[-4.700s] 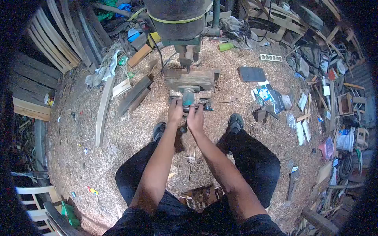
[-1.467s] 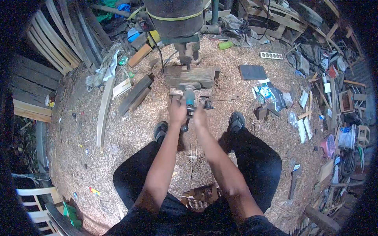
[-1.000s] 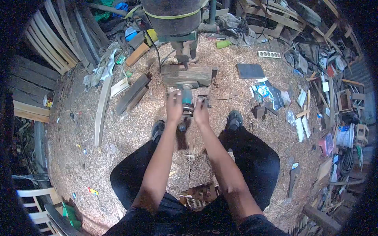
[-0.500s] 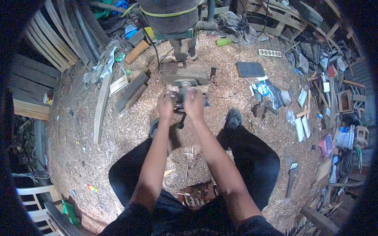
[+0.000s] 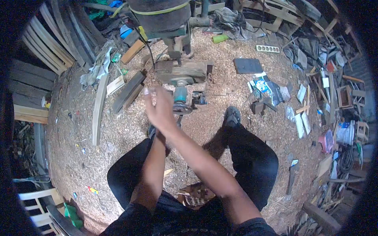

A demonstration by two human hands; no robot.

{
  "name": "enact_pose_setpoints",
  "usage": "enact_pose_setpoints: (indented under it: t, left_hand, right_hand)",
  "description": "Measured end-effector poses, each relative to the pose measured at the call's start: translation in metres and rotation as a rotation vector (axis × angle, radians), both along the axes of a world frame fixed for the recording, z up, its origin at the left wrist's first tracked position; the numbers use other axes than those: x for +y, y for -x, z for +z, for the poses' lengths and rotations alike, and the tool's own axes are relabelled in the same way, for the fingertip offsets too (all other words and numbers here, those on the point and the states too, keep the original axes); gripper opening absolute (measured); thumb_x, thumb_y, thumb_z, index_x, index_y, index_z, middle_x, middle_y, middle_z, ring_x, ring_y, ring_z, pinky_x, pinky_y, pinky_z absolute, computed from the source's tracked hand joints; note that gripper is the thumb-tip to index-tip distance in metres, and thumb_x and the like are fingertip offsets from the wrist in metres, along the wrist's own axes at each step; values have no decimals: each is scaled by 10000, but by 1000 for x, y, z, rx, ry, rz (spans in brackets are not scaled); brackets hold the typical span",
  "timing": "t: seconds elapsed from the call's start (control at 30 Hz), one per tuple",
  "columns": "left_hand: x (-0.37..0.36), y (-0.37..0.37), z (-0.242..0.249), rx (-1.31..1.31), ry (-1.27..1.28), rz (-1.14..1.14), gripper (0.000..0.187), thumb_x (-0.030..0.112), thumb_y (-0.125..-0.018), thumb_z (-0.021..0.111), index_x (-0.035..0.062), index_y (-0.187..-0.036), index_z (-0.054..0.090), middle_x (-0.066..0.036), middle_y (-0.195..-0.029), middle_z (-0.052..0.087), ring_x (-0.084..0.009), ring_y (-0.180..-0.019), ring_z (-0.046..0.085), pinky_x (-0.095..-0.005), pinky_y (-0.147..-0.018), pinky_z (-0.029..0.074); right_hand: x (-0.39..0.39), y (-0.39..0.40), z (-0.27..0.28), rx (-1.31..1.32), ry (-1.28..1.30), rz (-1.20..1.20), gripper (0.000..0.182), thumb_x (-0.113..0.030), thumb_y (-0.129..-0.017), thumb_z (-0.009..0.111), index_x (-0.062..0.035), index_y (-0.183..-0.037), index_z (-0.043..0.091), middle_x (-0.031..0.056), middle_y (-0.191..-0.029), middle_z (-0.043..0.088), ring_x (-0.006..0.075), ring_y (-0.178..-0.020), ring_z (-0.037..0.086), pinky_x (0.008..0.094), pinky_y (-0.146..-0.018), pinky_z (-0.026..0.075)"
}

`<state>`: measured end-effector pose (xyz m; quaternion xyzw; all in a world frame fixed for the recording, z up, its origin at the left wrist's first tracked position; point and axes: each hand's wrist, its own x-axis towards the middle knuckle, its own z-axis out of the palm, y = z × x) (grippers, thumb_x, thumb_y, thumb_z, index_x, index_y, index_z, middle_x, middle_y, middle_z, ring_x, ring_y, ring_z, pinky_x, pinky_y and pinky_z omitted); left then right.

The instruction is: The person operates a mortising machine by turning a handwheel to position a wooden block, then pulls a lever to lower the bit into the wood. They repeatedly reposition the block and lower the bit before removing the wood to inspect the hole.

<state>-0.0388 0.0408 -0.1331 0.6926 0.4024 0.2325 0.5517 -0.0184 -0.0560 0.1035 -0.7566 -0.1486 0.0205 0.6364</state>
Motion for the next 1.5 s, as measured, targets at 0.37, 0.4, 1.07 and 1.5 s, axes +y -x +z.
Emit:
enact_pose_setpoints:
  t: [0.37, 0.4, 1.07, 1.5]
  left_hand:
    - [-33, -51, 63, -304, 81, -22, 219, 184, -951, 532, 14, -1011, 656, -142, -1043, 635, -278, -1002, 586, -358, -932, 441]
    - [-28, -45, 64, -358, 67, 14, 250, 209, -952, 523, 4, -1019, 650, -158, -1036, 637, -276, -1003, 581, -356, -925, 442]
    - [10, -36, -15, -279, 220, -128, 255, 196, -976, 510, 5, -1101, 622, -112, -1097, 633, -224, -1010, 570, -358, -925, 443]
    - [-43, -59, 128, -145, -164, -98, 330, 310, -984, 532, 16, -1079, 648, -145, -1031, 660, -250, -964, 607, -370, -889, 456]
  right_hand:
    - [-34, -14, -125, 462, -17, -382, 627, -485, -1041, 345, 106, -1003, 549, 303, -1001, 579, 413, -1012, 554, 516, -921, 390]
    - [-35, -15, -122, 346, 104, -274, 645, -479, -1044, 337, 103, -902, 574, 295, -918, 580, 400, -991, 555, 524, -893, 385]
    - [-7, 3, -39, 225, 76, -119, 576, -476, -1058, 308, 24, -1164, 574, 213, -1039, 645, 323, -1013, 619, 465, -913, 449]
    - [-49, -23, -123, 484, -98, -283, 561, -459, -1070, 299, 49, -1096, 534, 203, -1026, 568, 320, -937, 525, 474, -941, 401]
